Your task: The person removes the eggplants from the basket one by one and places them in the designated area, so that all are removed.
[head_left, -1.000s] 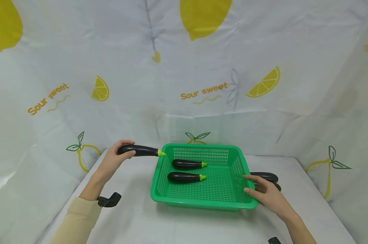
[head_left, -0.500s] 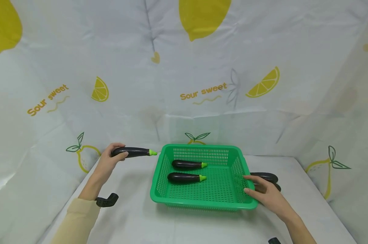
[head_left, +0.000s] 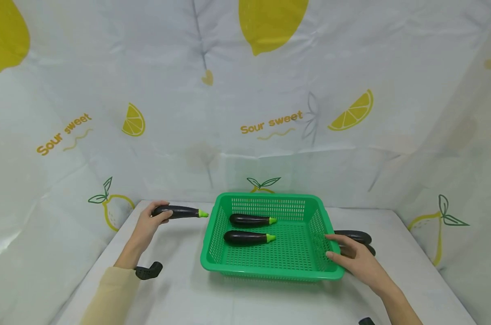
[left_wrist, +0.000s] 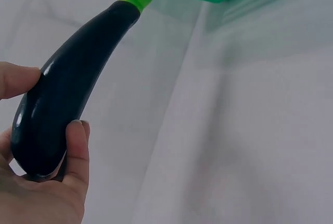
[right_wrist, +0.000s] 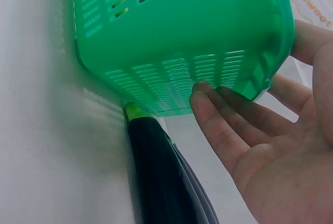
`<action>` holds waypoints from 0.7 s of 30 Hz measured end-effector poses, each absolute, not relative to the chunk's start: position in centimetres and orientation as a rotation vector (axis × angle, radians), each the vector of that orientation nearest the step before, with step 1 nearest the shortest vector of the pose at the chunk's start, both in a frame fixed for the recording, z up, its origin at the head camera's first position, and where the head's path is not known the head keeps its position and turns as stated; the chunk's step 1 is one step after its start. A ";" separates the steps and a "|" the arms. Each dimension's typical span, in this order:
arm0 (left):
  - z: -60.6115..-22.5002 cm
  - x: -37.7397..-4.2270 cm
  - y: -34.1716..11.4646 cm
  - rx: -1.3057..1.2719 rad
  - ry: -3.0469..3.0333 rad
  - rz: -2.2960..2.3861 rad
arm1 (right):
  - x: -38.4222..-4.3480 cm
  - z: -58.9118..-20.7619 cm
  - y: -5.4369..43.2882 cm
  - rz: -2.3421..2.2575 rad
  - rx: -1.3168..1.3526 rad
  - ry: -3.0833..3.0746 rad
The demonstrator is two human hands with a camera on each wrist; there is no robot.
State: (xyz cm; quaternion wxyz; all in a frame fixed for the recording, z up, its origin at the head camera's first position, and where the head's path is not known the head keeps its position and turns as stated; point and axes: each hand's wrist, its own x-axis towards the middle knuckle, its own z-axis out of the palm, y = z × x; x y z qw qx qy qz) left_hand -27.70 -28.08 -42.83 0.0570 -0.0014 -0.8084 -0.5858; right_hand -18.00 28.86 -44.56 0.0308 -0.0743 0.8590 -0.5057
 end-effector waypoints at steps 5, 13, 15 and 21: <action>-44.4 -28.3 -27.4 0.034 -2.458 -1.824 | -18.0 -44.4 28.8 -1.545 -0.221 2.648; -46.2 -29.3 -25.8 0.093 -2.429 -1.924 | -17.9 -44.5 28.9 -1.530 -0.219 2.661; -46.6 -29.4 -25.6 0.102 -2.440 -1.934 | -17.9 -44.5 28.9 -1.534 -0.212 2.657; -47.8 -29.5 -24.8 0.150 -2.476 -1.940 | -18.0 -44.5 28.8 -1.567 -0.209 2.635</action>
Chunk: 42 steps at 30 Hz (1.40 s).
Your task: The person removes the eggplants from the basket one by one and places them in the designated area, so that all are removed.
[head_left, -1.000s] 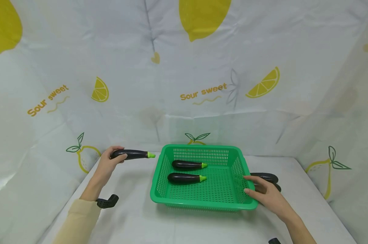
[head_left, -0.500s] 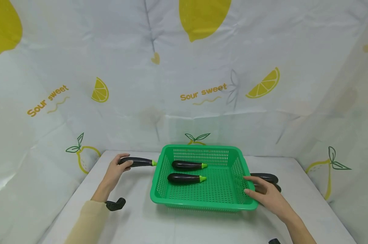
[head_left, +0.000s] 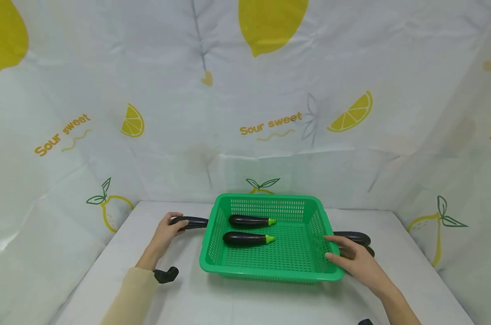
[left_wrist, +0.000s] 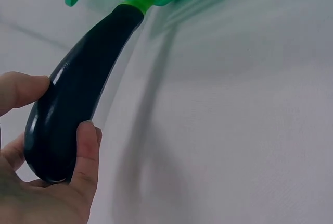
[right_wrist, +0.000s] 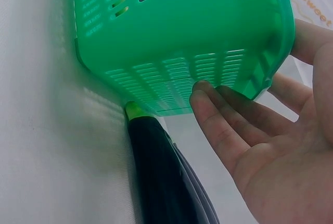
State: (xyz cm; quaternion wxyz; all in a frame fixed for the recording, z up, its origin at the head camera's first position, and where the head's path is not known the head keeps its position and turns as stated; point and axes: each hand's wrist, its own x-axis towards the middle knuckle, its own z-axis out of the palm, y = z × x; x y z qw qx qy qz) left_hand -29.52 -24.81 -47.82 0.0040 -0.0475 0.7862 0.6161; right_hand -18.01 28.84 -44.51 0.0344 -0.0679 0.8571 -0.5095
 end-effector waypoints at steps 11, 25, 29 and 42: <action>-49.1 -30.1 -23.3 -0.202 2.515 1.850 | -17.8 -44.6 28.8 -1.563 -0.192 2.617; -49.6 -30.6 -23.4 -0.224 2.770 1.493 | -18.0 -44.5 28.8 -1.548 -0.207 2.656; -49.6 -30.7 -23.5 -0.199 2.798 1.455 | -17.9 -44.5 28.8 -1.553 -0.203 2.652; -49.0 -30.3 -24.2 -0.113 2.875 1.397 | -18.0 -44.4 28.7 -1.541 -0.191 2.656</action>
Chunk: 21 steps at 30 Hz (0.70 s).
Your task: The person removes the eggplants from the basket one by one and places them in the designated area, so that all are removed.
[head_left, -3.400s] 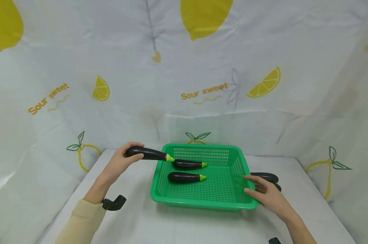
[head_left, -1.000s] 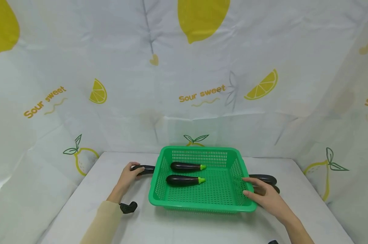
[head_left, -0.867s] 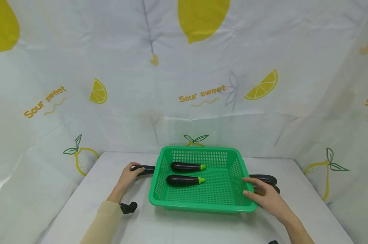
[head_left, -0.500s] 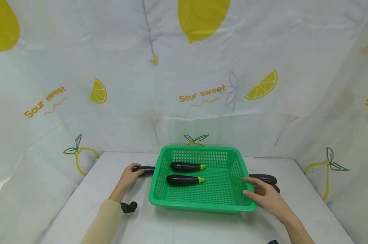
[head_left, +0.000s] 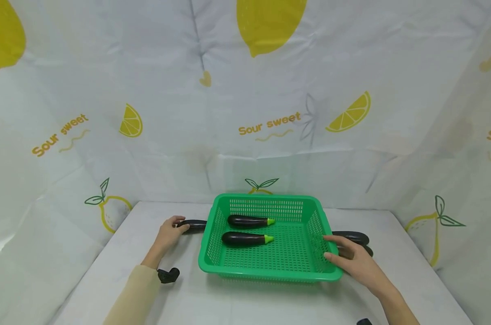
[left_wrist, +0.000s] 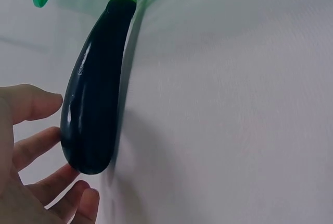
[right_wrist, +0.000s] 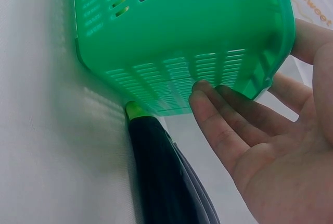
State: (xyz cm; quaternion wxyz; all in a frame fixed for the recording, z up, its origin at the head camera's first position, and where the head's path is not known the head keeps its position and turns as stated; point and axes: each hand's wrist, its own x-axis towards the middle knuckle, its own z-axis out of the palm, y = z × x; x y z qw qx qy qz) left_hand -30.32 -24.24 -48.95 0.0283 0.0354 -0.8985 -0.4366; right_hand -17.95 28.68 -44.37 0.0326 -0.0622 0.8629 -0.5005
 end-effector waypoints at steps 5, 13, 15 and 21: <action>-48.5 -29.8 -24.8 0.076 -2.795 -1.260 | -18.0 -44.5 28.7 -1.524 -0.196 2.671; -47.1 -29.3 -25.3 -0.003 -2.777 -1.136 | -18.1 -44.5 28.7 -1.507 -0.200 2.680; -46.5 -29.0 -25.3 -0.028 -2.766 -1.125 | -18.1 -44.6 28.8 -1.512 -0.201 2.676; -44.8 -28.6 -24.7 -0.089 -2.679 -1.184 | -18.1 -44.6 28.8 -1.506 -0.196 2.686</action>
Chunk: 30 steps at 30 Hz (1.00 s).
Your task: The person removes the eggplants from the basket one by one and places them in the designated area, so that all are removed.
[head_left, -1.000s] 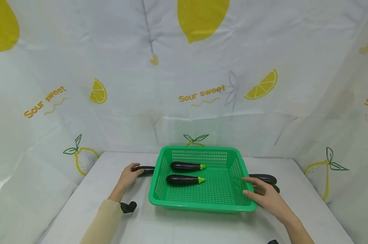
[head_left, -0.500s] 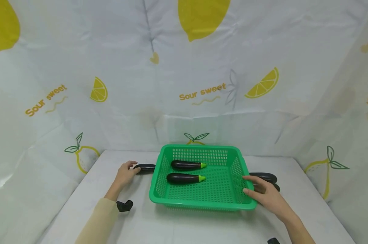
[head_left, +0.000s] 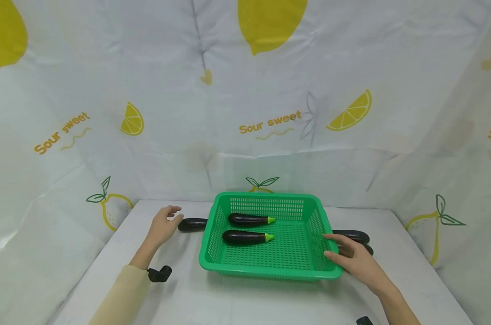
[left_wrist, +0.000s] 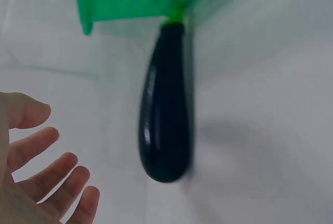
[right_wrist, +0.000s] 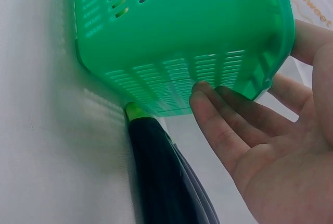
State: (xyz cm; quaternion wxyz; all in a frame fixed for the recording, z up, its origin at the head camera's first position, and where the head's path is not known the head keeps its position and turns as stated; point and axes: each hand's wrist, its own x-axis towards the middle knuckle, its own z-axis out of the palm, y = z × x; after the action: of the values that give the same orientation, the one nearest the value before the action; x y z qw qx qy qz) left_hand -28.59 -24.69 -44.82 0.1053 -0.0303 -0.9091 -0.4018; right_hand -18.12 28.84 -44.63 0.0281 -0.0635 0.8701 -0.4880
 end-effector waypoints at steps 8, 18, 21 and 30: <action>-42.1 -27.4 -22.1 -0.262 -2.544 -1.184 | -18.2 -44.6 28.9 -1.496 -0.196 2.690; -40.0 -26.1 -18.3 -0.532 -2.477 -1.083 | -18.1 -44.6 28.9 -1.507 -0.198 2.676; -39.8 -26.1 -17.3 -0.610 -2.451 -0.989 | -18.0 -44.6 28.9 -1.501 -0.200 2.686; -40.0 -26.1 -14.6 -0.811 -2.444 -0.726 | -17.9 -44.4 28.8 -1.498 -0.198 2.676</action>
State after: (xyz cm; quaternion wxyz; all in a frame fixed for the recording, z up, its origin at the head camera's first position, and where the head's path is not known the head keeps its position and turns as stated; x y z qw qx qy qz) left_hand -26.12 -14.61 -39.97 0.2309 -0.2949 -0.8888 -0.2639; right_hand -17.92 28.80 -44.43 0.0340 -0.0644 0.8702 -0.4872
